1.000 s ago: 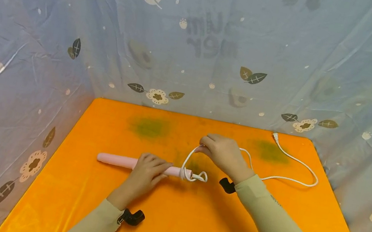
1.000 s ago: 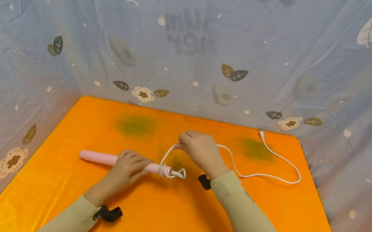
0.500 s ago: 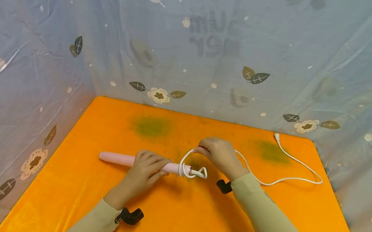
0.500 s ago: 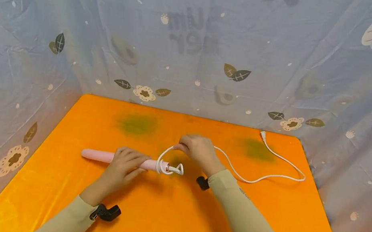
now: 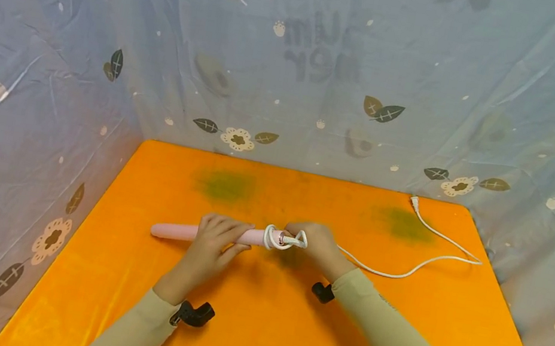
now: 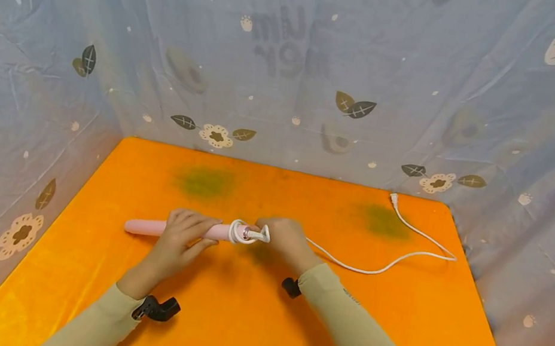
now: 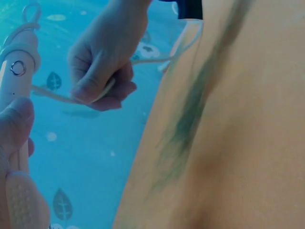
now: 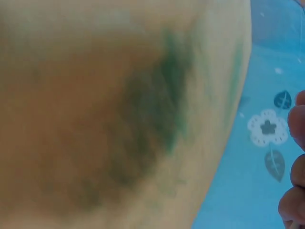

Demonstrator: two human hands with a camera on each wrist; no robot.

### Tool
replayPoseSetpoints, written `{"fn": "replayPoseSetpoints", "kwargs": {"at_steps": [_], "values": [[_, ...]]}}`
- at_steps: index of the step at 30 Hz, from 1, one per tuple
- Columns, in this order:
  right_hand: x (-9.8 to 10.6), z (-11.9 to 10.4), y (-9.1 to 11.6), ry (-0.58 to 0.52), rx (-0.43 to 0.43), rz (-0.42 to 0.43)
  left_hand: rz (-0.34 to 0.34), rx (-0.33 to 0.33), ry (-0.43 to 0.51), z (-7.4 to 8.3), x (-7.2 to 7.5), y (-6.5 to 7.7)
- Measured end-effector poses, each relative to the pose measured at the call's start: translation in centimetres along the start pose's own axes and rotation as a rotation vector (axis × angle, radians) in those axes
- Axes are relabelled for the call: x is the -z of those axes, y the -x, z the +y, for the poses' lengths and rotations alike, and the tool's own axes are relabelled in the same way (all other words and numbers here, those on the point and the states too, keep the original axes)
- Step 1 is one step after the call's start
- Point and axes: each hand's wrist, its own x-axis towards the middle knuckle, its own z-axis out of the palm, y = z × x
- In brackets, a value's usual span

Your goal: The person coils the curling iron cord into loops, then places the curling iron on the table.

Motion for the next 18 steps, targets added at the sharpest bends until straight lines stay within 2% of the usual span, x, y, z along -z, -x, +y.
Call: {"fn": "replayPoseSetpoints", "kwargs": {"at_steps": [2, 5, 11, 18], "values": [[-0.5, -0.2, 0.3, 0.054, 0.006, -0.004, 0.013, 0.011, -0.001, 0.0, 0.0, -0.1], [-1.3, -0.8, 0.4, 0.152, 0.051, 0.041, 0.039, 0.036, -0.003, 0.0, -0.1, -0.3], [-1.6, -2.1, 0.8, 0.041, 0.125, 0.037, 0.062, 0.115, -0.013, 0.0, -0.3, -0.6], [-1.7, -2.7, 1.8, 0.105, 0.183, 0.102, 0.052, 0.177, -0.06, -0.2, -1.3, -0.8]]}}
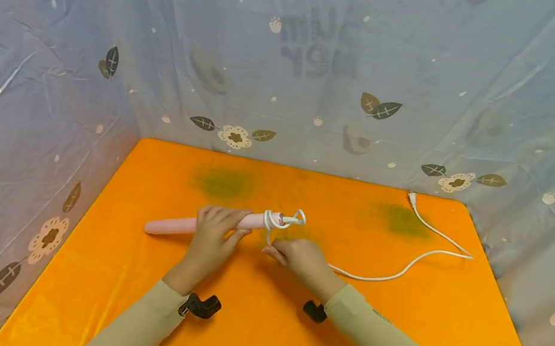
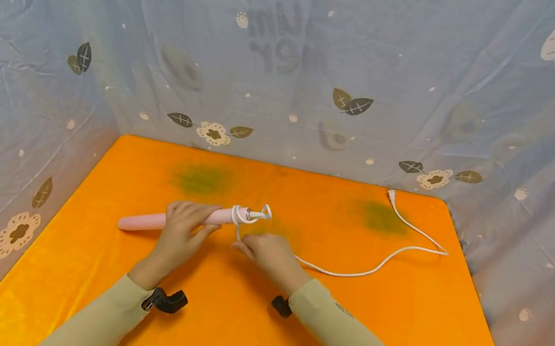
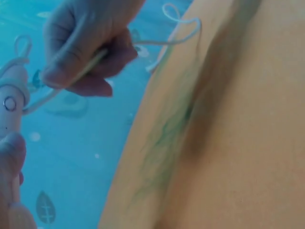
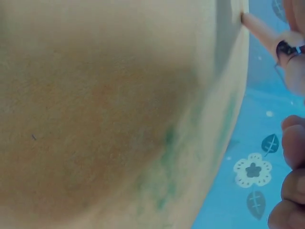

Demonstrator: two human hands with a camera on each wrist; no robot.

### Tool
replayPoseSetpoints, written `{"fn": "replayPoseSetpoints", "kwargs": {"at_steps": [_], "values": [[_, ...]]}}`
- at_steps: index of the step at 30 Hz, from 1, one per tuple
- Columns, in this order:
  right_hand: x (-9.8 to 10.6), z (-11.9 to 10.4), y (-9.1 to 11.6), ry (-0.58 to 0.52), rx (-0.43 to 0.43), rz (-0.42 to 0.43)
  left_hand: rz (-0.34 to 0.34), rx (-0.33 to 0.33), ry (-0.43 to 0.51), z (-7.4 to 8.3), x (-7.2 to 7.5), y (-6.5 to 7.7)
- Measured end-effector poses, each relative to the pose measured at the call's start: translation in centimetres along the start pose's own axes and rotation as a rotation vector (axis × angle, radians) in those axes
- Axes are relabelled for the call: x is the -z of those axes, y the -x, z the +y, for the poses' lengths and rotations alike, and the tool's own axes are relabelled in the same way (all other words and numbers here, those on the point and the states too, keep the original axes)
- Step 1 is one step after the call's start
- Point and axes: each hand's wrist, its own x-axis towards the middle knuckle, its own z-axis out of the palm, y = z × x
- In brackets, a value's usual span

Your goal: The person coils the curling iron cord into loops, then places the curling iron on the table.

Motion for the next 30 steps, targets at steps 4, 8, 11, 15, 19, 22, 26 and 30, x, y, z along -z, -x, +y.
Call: {"fn": "replayPoseSetpoints", "kwargs": {"at_steps": [4, 8, 11, 15, 19, 22, 26, 30], "values": [[0.4, -0.6, 0.3, 0.088, 0.04, 0.042, -0.011, 0.029, -0.05, -0.2, -0.5, -0.3], [0.8, -1.1, 0.5, 0.165, 0.076, 0.058, -0.025, 0.055, -0.074, -0.2, -0.9, -0.6], [1.1, -1.5, 0.6, 0.24, 0.077, 0.021, -0.049, 0.07, -0.095, -0.3, -1.2, -0.7], [1.9, -1.9, 0.8, 0.399, 0.103, -0.082, -0.101, 0.069, -0.137, -0.4, -1.7, -0.4], [2.9, -2.4, 0.5, 0.497, 0.147, -0.132, -0.131, 0.052, -0.159, -0.6, -2.1, 0.1], [3.4, -2.4, 0.3, 0.511, 0.158, -0.133, -0.129, 0.041, -0.163, -0.8, -2.3, 0.3], [4.0, -2.2, 0.1, 0.496, 0.163, -0.125, -0.125, 0.031, -0.168, -0.9, -2.5, 0.4], [4.4, -2.0, -0.1, 0.482, 0.161, -0.086, -0.119, 0.032, -0.17, -0.9, -2.4, 0.4]]}}
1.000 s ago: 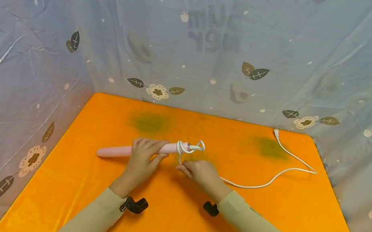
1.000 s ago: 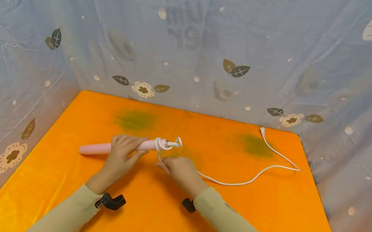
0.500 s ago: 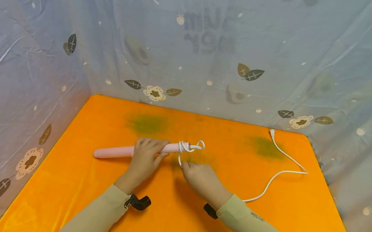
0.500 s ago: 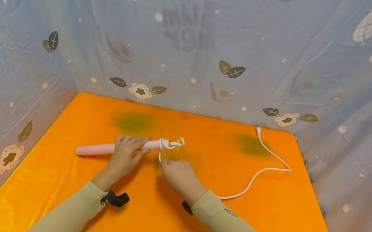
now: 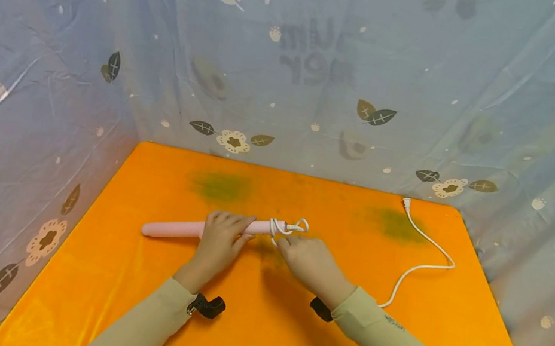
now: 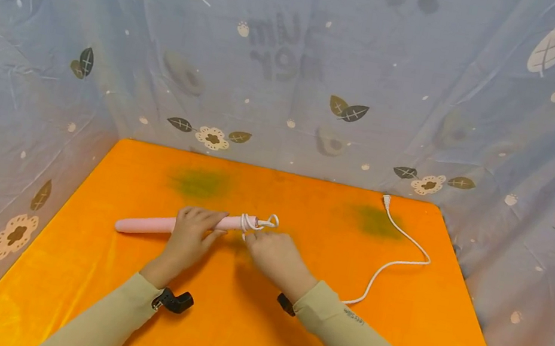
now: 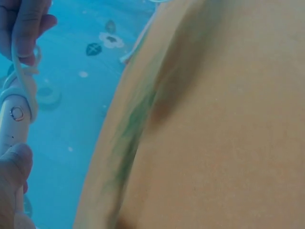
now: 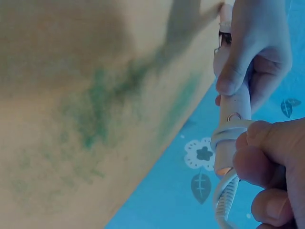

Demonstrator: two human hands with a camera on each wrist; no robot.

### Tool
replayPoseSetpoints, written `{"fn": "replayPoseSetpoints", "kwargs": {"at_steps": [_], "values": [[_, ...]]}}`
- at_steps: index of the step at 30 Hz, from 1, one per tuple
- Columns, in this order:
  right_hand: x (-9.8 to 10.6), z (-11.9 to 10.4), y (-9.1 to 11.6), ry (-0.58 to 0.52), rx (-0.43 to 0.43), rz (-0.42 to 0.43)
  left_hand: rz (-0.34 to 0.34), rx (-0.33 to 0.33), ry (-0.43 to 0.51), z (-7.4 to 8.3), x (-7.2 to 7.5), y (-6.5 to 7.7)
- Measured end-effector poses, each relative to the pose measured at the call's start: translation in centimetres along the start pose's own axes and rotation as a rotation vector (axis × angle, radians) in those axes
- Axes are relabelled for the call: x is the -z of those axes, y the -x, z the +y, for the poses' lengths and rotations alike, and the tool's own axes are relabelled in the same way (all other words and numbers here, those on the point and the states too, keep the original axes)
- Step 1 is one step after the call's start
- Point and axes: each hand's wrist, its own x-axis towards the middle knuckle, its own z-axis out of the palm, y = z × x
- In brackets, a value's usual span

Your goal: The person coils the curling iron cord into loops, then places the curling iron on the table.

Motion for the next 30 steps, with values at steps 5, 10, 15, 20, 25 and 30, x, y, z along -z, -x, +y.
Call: {"fn": "replayPoseSetpoints", "kwargs": {"at_steps": [5, 10, 15, 20, 25, 30], "values": [[0.1, 0.3, -0.2, 0.008, 0.002, 0.01, -0.013, 0.0, -0.001, 0.1, 0.3, -0.2], [0.6, 0.8, -0.9, -0.001, 0.014, 0.069, -0.045, -0.033, -0.017, 0.1, 0.2, -0.1], [1.3, 1.8, -1.6, -0.041, 0.029, 0.103, -0.077, -0.072, -0.022, 0.2, 0.1, 0.5], [1.4, 2.8, -2.2, -0.105, -0.001, 0.124, -0.09, -0.101, -0.011, 0.3, 0.2, 0.8], [1.5, 3.5, -2.5, -0.094, -0.004, 0.155, -0.102, -0.115, -0.004, 0.4, 0.4, 1.0], [1.6, 4.1, -2.8, -0.092, -0.008, 0.239, -0.108, -0.152, 0.041, 0.5, 0.6, 1.3]]}}
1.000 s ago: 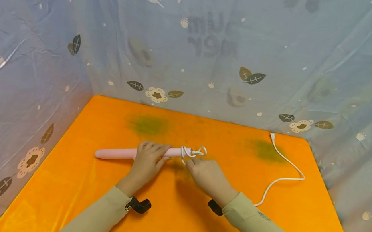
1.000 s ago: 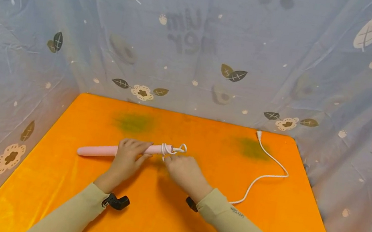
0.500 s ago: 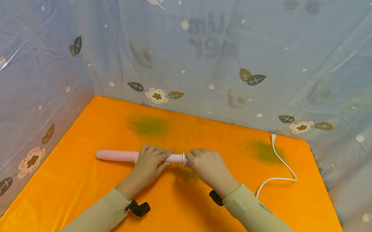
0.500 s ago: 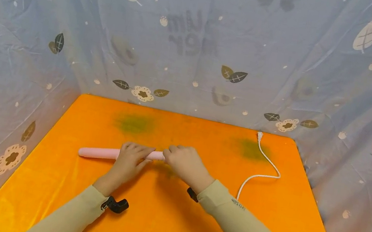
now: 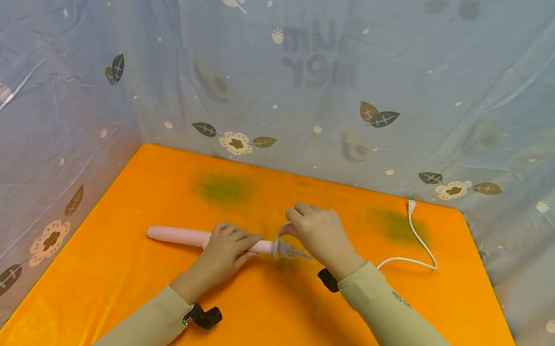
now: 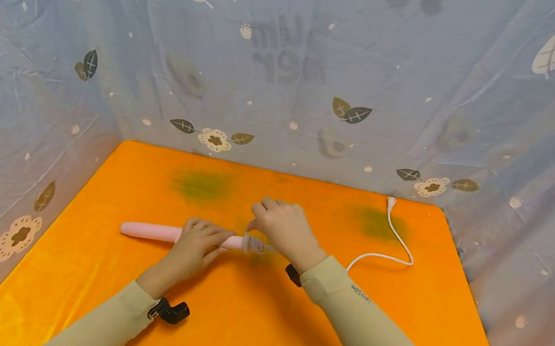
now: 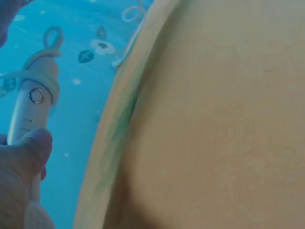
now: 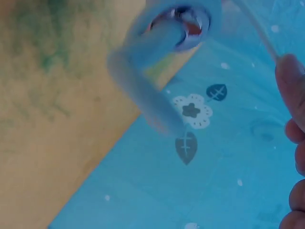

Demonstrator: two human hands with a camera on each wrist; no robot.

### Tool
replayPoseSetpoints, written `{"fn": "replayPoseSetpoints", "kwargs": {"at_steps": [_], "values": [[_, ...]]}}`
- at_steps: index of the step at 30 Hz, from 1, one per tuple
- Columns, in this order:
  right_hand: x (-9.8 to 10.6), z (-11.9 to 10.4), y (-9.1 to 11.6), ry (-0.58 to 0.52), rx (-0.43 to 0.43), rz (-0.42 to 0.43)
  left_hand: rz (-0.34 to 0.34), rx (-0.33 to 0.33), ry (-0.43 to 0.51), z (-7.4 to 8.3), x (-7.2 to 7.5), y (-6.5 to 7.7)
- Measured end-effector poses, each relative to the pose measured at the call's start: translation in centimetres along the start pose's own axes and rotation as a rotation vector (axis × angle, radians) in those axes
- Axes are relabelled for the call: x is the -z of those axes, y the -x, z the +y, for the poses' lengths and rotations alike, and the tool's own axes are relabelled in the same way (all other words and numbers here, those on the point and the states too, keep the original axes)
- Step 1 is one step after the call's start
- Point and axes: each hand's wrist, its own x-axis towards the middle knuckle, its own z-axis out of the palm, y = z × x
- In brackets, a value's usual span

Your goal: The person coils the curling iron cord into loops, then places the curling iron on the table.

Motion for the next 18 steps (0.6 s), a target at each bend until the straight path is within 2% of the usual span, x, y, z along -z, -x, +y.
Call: {"fn": "replayPoseSetpoints", "kwargs": {"at_steps": [7, 11, 14, 18], "values": [[-0.9, 1.3, -0.3, -0.065, -0.029, 0.065, 0.031, -0.016, 0.038, -0.2, 0.5, 0.4], [-2.1, 2.2, 0.1, -0.165, -0.091, 0.074, 0.059, -0.05, 0.053, -0.2, 1.0, 0.6], [-3.0, 2.8, 0.6, -0.236, -0.166, 0.058, 0.088, -0.079, 0.079, -0.1, 1.6, 0.8], [-4.5, 2.9, 1.4, -0.276, -0.244, -0.018, 0.13, -0.088, 0.123, 0.3, 2.6, 0.9]]}}
